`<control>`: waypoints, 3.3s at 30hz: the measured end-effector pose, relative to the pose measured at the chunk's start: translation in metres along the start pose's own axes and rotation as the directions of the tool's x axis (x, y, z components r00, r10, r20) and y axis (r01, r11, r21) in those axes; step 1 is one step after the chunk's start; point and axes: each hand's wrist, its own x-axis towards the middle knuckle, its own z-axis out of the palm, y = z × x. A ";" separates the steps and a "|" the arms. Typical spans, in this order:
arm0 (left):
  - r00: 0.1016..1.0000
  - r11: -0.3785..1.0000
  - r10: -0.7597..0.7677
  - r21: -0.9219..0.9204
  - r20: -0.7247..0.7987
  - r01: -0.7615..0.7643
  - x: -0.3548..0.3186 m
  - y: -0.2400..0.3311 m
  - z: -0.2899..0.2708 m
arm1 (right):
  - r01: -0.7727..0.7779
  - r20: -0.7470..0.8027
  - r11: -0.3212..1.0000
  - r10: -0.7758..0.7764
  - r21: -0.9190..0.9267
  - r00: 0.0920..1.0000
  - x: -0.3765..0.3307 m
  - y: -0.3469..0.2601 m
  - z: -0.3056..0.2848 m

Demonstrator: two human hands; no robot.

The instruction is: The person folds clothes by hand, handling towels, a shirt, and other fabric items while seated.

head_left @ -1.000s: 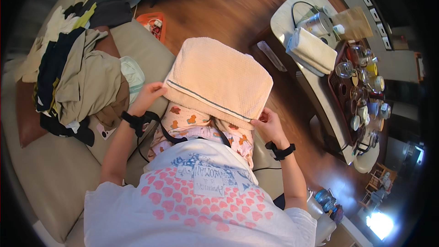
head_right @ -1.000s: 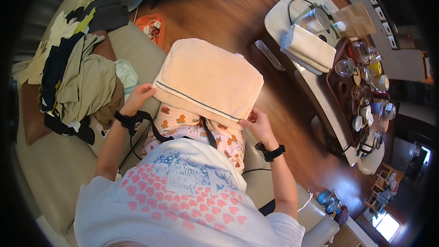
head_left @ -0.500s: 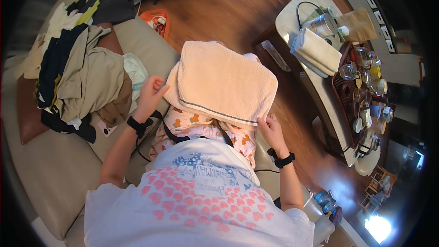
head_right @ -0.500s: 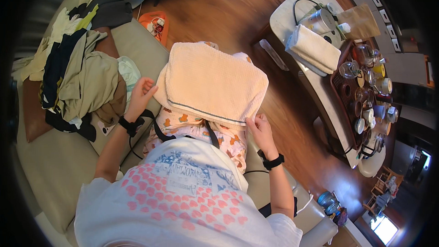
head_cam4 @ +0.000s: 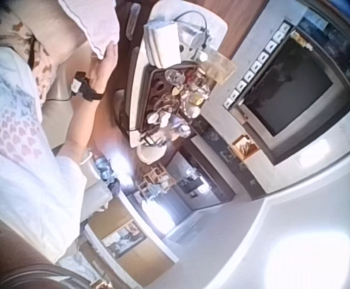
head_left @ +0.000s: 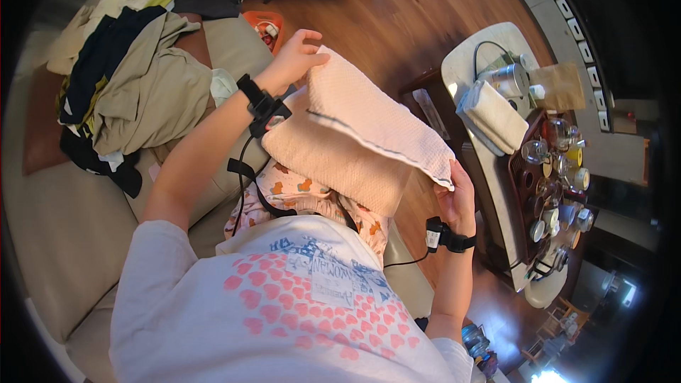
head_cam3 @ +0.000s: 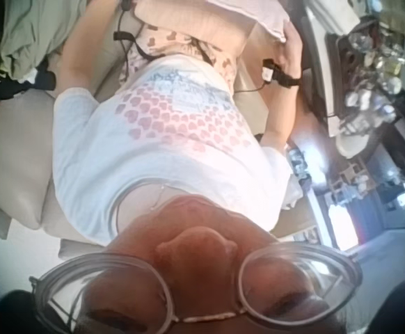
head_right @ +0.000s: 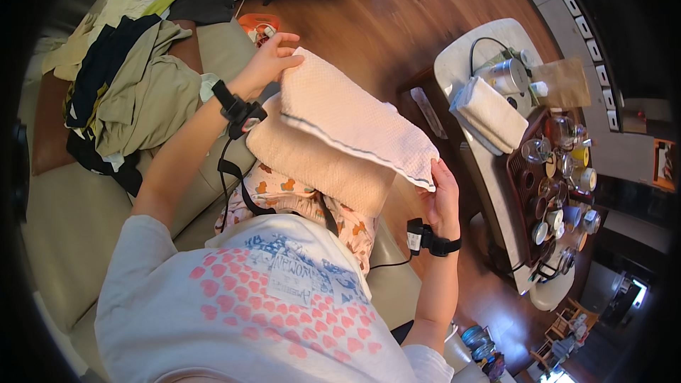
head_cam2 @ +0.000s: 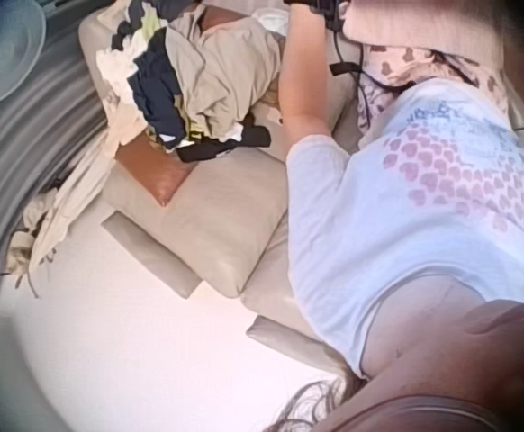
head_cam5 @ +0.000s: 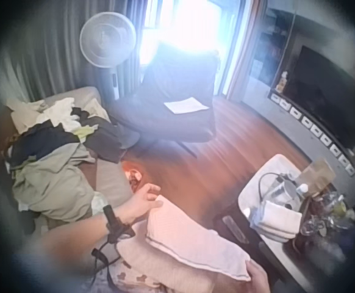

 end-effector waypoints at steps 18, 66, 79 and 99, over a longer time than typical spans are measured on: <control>0.942 0.981 -0.055 0.192 0.330 -0.010 -0.062 -0.085 -0.038 | -0.156 0.112 0.845 0.245 -0.511 0.963 -0.017 0.084 -0.016; 0.970 0.981 -0.144 -0.100 0.196 0.166 0.032 -0.089 -0.031 | 0.323 -0.111 0.938 -0.337 -0.123 0.935 0.071 0.077 -0.026; 0.943 0.956 -0.258 -0.083 0.211 0.280 -0.047 -0.065 -0.020 | 0.026 0.078 0.945 0.000 -0.327 0.997 0.018 0.083 -0.022; 0.880 0.896 -0.442 0.061 0.175 0.439 -0.097 -0.088 -0.020 | -0.014 -0.009 0.975 0.012 -0.221 1.000 0.088 0.048 -0.036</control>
